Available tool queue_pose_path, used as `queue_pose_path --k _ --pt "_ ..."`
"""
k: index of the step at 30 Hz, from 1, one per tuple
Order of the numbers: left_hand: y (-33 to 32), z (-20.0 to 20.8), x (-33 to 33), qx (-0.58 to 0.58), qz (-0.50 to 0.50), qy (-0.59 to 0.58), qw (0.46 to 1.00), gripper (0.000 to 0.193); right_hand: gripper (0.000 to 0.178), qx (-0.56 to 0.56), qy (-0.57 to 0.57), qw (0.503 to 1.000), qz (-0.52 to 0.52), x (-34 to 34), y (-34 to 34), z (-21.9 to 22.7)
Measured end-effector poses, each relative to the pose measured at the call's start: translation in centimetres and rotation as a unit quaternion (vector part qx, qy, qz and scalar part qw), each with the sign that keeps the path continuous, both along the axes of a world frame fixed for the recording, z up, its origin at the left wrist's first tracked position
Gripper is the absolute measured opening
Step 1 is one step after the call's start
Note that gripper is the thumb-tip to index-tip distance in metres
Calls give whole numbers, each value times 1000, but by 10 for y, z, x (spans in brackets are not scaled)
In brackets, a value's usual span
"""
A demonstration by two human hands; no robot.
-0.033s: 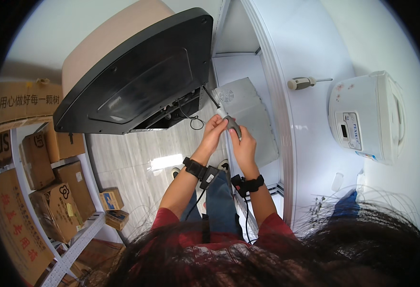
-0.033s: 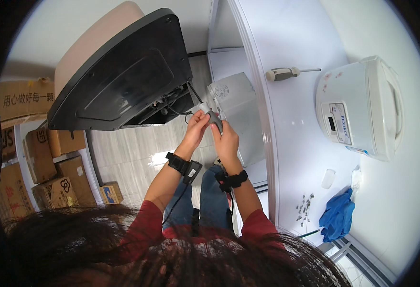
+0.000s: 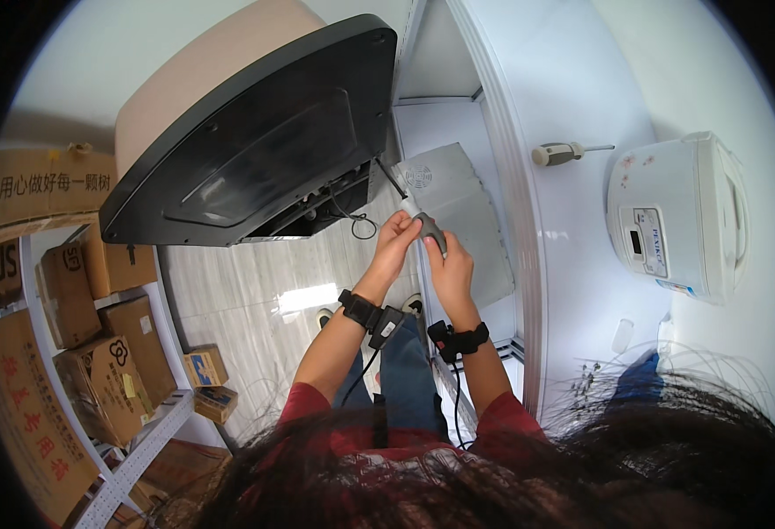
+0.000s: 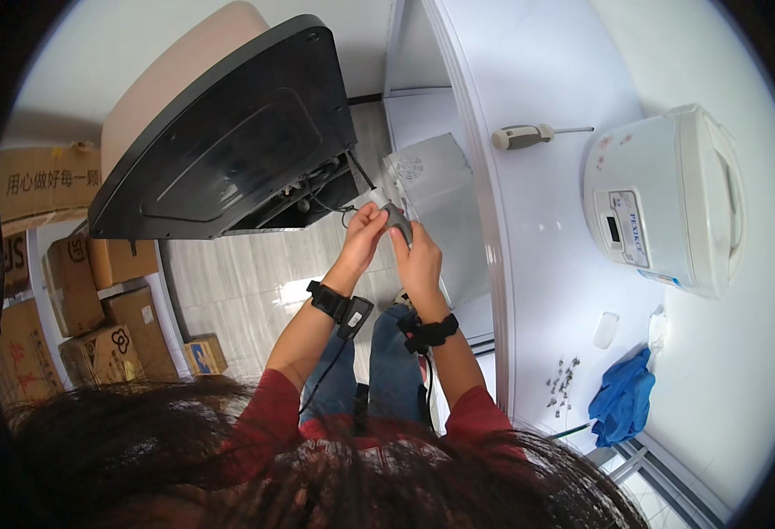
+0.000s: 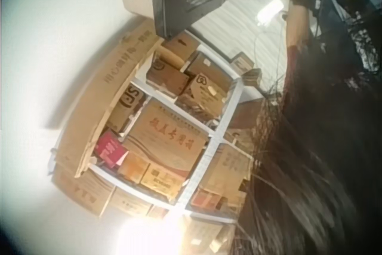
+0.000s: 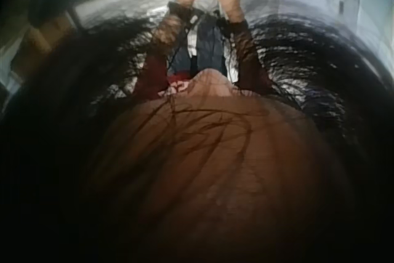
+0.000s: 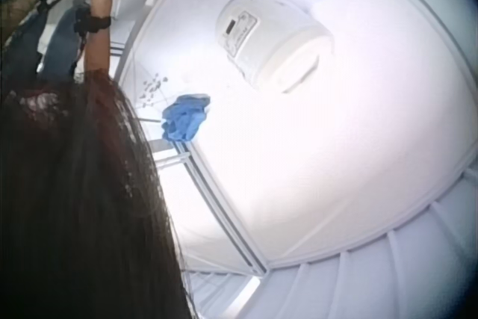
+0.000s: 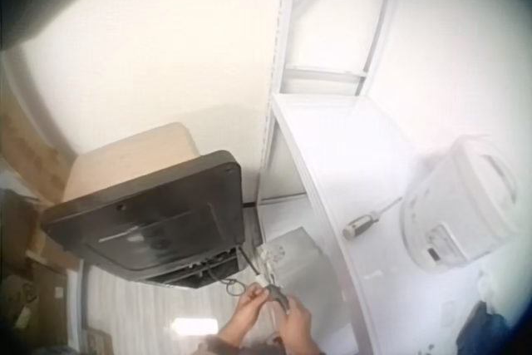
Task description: The person uses a screwdriver to remove screws from a metal panel on a black electronic device. They remove the panel, place it on the floor, and then reattach it, securing it with screws.
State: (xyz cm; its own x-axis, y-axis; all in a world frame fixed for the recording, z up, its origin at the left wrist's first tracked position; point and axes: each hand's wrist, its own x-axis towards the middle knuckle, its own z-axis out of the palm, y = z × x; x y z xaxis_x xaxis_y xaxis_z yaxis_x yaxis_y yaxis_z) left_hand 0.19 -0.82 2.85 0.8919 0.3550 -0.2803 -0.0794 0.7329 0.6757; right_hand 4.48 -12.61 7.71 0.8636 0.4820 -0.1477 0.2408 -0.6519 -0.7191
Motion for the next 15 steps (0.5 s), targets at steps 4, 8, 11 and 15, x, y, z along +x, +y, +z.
queue_pose_path --k 4,8,11,15 --pt "-3 -11 0 -1 17 8 1000 9 37 69 -145 987 -3 -7 7 11" --pt "1 -11 2 -8 11 6 1000 13 36 72 -136 988 8 -4 4 2" --pt "-1 -6 2 -18 16 5 1000 18 37 16 -51 999 -2 -8 2 -6" --pt "-2 -3 2 -6 22 18 1000 25 36 11 -17 1000 -9 -9 3 -3"
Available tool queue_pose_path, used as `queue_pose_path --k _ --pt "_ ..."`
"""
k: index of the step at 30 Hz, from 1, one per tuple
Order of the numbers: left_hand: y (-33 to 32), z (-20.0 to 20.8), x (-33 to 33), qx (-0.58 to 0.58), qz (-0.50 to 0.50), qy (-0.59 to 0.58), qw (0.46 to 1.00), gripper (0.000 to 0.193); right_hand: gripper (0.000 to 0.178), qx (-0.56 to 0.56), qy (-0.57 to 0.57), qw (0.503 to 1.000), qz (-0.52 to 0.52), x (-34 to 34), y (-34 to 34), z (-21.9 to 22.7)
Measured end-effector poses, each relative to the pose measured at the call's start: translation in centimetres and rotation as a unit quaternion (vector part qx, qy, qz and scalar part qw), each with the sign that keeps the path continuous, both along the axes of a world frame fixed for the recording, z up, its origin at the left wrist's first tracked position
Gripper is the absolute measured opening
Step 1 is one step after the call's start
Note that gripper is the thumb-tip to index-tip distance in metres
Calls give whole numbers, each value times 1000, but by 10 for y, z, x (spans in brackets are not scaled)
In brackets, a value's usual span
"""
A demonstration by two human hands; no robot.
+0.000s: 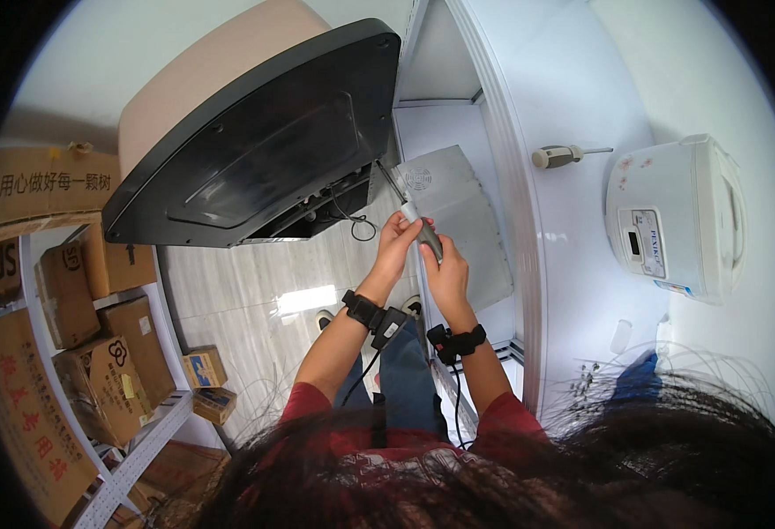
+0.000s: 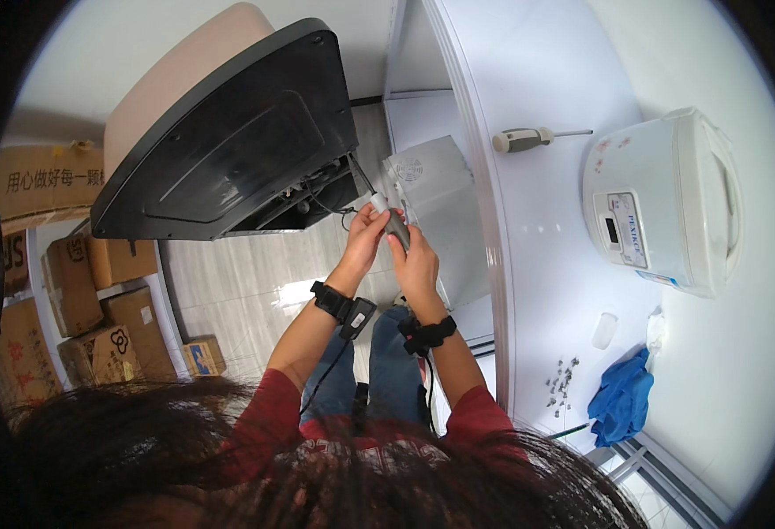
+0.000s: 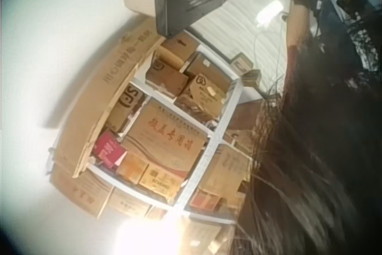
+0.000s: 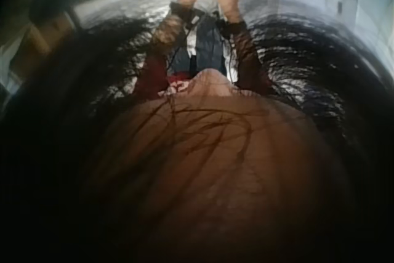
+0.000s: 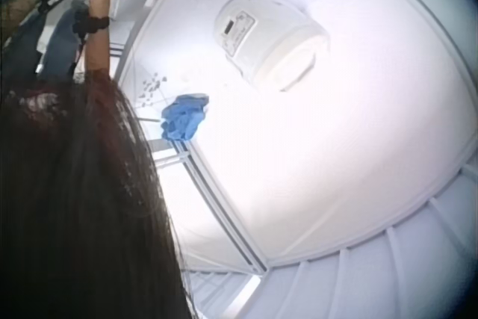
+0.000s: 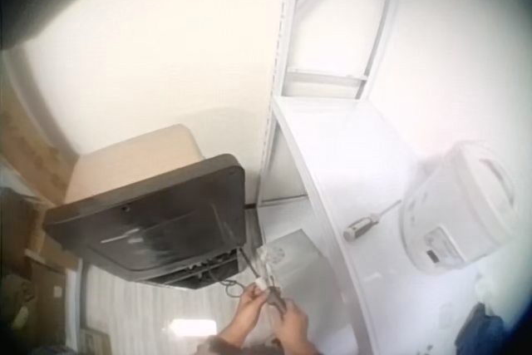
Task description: The person uses a screwdriver to remove screws from a metal panel on a black electronic device. They remove the panel, place it on the floor, and then reattach it, securing it with screws.
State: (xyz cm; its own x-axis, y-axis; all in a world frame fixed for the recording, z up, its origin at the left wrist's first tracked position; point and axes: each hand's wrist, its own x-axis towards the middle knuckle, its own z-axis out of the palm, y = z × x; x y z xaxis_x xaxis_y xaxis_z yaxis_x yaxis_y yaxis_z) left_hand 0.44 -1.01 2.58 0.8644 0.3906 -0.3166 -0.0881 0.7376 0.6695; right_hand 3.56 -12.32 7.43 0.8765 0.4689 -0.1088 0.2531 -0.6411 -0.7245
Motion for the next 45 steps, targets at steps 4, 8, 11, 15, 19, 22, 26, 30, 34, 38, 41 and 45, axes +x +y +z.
queue_pose_path --k 4,8,11,15,19,22,26,30,34,38,41,45 --pt "1 1 0 -9 6 1 1000 27 34 79 -152 985 12 -2 3 -1" --pt "1 5 -1 11 10 1 1000 29 35 40 -1 999 -5 3 -1 -9" --pt "0 3 1 43 18 3 999 32 34 -6 107 994 -13 6 -3 -13" --pt "-2 -7 1 53 22 16 998 36 29 88 -138 986 -16 -1 7 3" --pt "1 -11 3 101 48 65 992 34 28 93 -89 991 28 5 -1 -6" --pt "8 -29 -2 165 66 70 982 32 26 46 -6 999 15 0 -2 -10" --pt "6 -16 -9 179 48 92 978 29 25 23 -43 999 -2 -11 -4 -7" --pt "-6 -11 -22 171 0 94 981 31 27 -46 -13 999 -2 -23 -25 3" --pt "-7 10 -39 176 -52 56 981 31 33 -1 -64 997 -30 -50 -39 37" --pt "-11 67 -57 275 -43 -8 961 32 38 20 -29 998 -58 -79 -44 103" --pt "-17 108 -71 349 -25 -60 935 36 39 36 -66 996 -47 -103 -52 140" --pt "-46 189 -91 395 -62 -109 910 40 37 66 -149 984 -78 -135 -79 187"
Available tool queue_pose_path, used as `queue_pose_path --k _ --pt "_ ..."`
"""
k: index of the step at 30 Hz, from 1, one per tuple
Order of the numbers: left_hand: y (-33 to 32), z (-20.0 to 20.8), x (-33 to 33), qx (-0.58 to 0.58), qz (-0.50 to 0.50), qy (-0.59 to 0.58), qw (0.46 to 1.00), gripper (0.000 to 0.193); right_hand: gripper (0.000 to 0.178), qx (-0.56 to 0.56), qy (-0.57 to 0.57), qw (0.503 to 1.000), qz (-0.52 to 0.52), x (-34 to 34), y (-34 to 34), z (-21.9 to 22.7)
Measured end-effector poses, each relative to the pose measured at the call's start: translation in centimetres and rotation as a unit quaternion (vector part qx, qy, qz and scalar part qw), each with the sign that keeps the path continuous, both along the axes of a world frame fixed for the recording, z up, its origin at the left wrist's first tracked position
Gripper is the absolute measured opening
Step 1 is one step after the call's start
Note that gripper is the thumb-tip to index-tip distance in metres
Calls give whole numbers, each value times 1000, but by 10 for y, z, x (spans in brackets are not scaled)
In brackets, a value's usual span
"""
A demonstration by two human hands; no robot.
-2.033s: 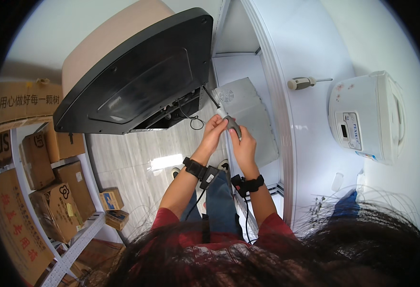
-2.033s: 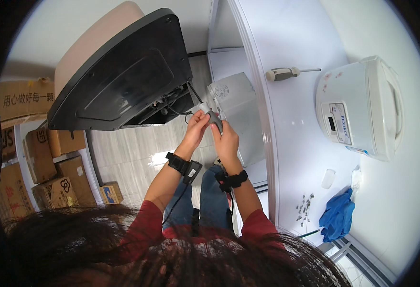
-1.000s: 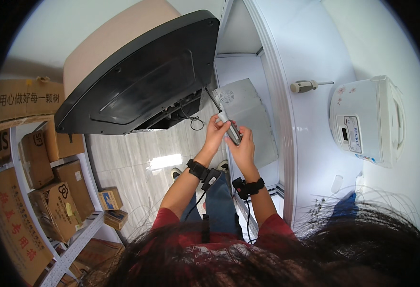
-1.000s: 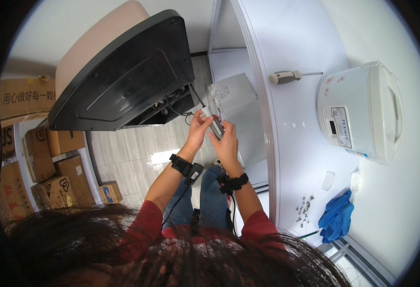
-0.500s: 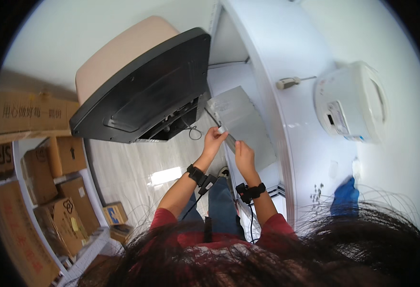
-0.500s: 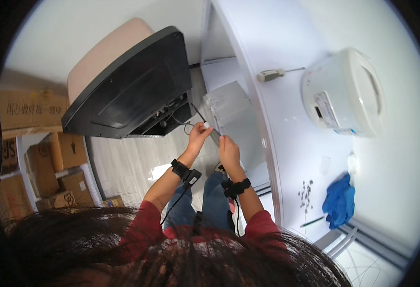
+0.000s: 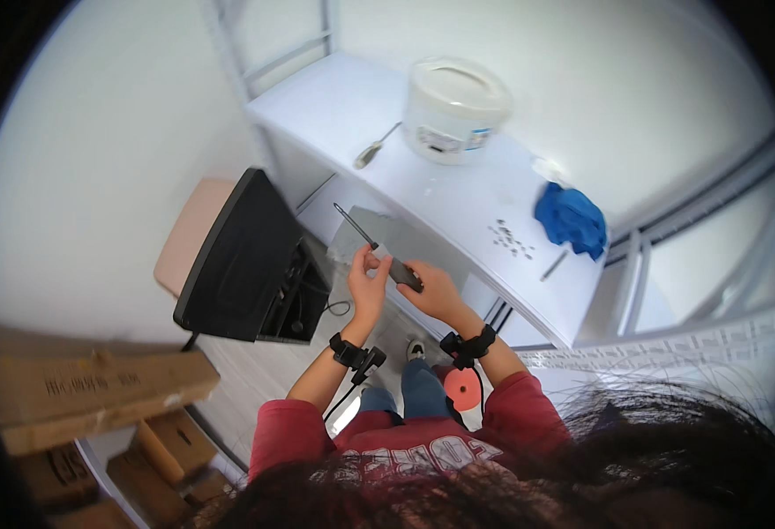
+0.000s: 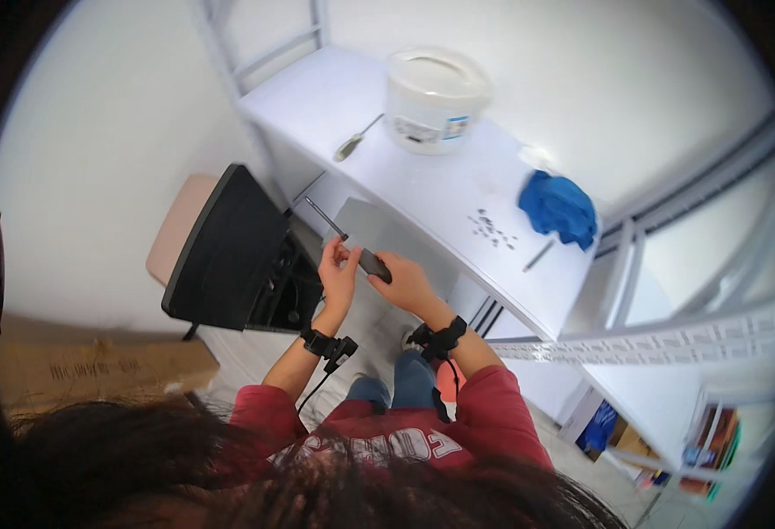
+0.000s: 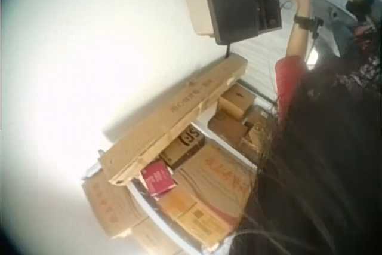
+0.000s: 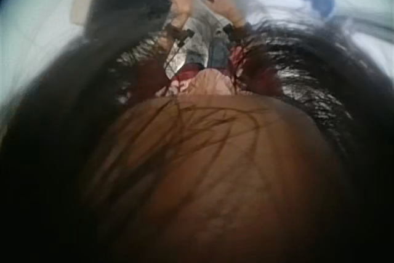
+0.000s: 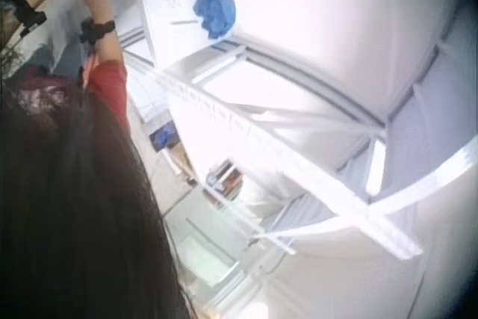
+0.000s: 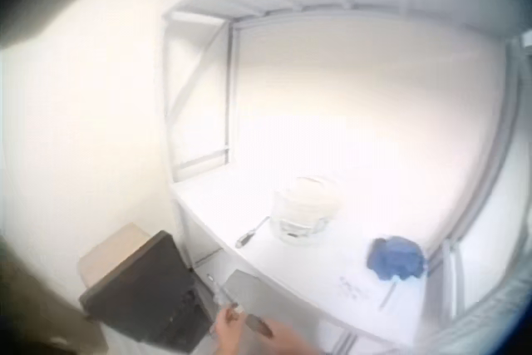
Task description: The person uses a screwdriver to remove screws from a metal panel on a black electronic device. They remove the panel, place it on the floor, and then reattach it, securing it with screws.
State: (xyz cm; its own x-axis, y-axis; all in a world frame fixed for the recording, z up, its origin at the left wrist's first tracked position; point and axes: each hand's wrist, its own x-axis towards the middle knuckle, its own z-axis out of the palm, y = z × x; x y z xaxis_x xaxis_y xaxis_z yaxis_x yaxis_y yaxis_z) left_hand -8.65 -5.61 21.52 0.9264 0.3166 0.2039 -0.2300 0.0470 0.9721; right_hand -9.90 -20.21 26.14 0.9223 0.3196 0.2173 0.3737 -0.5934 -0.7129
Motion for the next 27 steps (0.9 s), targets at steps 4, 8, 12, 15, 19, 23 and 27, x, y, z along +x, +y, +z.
queue_pose_path --k 4,8,12,15,19,23,27 --pt "-53 44 -2 66 -105 -64 990 38 33 -3 -51 995 -90 -29 -50 56" --pt "-116 51 8 185 -164 -57 967 46 29 -94 -22 977 -188 -37 -99 67" --pt "-151 13 34 210 -200 -14 957 51 29 -180 -25 955 -234 -22 -115 43" --pt "-158 5 48 261 -193 -20 946 52 27 -171 -67 945 -273 -6 -118 31" --pt "-160 0 59 291 -231 22 928 52 23 -208 -50 939 -270 18 -123 20" --pt "-150 -12 67 229 -248 31 941 53 21 -233 -53 935 -262 32 -114 15" --pt "-155 -14 68 163 -269 55 948 54 22 -249 -92 924 -274 38 -115 8"
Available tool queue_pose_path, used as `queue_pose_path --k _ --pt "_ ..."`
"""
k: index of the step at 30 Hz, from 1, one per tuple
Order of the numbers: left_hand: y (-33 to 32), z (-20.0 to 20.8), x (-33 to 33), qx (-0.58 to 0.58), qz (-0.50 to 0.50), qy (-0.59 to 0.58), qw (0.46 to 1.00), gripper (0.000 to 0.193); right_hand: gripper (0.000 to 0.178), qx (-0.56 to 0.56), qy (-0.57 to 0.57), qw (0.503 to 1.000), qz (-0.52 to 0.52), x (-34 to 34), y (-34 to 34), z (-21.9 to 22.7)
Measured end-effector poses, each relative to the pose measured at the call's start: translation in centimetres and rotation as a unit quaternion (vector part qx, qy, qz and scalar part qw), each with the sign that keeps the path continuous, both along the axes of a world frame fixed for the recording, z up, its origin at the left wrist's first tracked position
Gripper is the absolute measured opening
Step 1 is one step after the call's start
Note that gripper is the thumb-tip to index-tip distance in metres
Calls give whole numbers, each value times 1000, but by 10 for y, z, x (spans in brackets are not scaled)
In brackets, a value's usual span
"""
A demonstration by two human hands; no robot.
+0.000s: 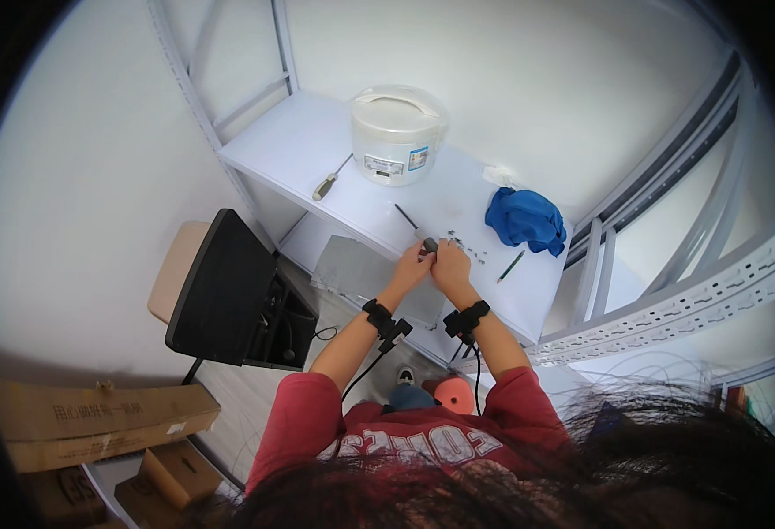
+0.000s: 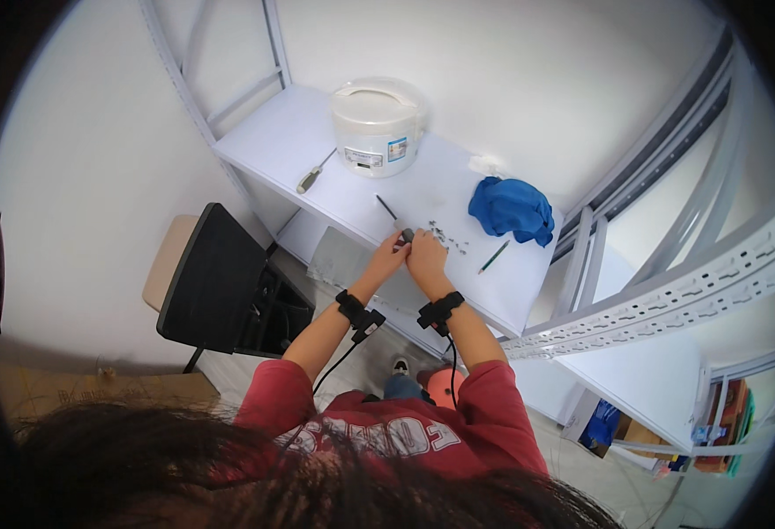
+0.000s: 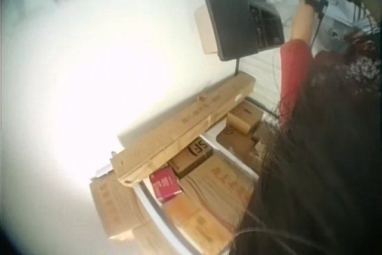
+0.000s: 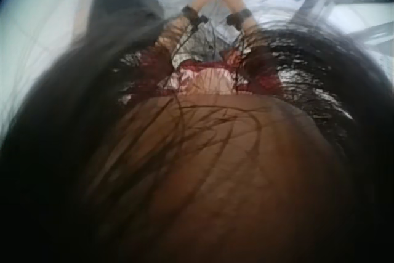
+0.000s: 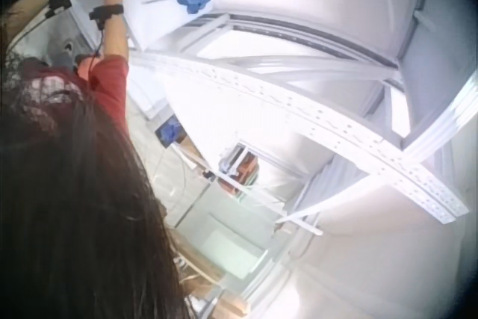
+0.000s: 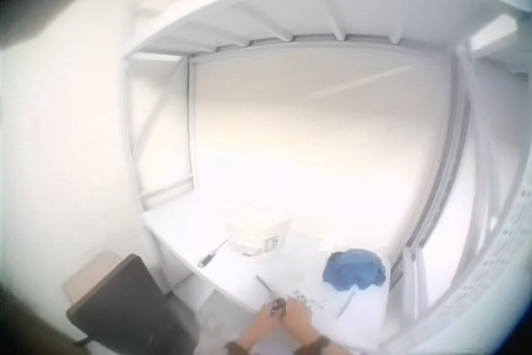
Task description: The person uses a screwdriver to remove screws from a metal panel on a black electronic device. They remove the panel, place it on the floor, and then reattach it, securing it with screws.
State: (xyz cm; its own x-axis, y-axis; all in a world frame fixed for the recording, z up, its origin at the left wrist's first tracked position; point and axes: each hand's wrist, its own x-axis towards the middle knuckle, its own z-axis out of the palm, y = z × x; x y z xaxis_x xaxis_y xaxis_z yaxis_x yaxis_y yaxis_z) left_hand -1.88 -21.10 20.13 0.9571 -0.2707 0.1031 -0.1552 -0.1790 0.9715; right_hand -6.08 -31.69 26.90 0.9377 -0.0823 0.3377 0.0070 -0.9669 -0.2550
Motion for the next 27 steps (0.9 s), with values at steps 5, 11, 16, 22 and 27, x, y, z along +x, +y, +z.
queue_pose_path --k 5,11,16,22,27 --pt "2 -9 4 -64 -46 88 993 54 21 -17 34 999 -29 -1 11 3" --pt "3 -17 -4 -114 -60 107 986 47 20 -3 8 1000 -24 -11 19 8" --pt "50 -40 -4 -157 19 66 985 31 19 12 -47 995 84 -18 65 4" --pt "133 -59 -32 -76 223 28 972 21 21 41 50 984 168 -23 122 -27" --pt "201 -130 -54 -58 309 65 947 18 22 35 140 960 239 -9 160 -127"
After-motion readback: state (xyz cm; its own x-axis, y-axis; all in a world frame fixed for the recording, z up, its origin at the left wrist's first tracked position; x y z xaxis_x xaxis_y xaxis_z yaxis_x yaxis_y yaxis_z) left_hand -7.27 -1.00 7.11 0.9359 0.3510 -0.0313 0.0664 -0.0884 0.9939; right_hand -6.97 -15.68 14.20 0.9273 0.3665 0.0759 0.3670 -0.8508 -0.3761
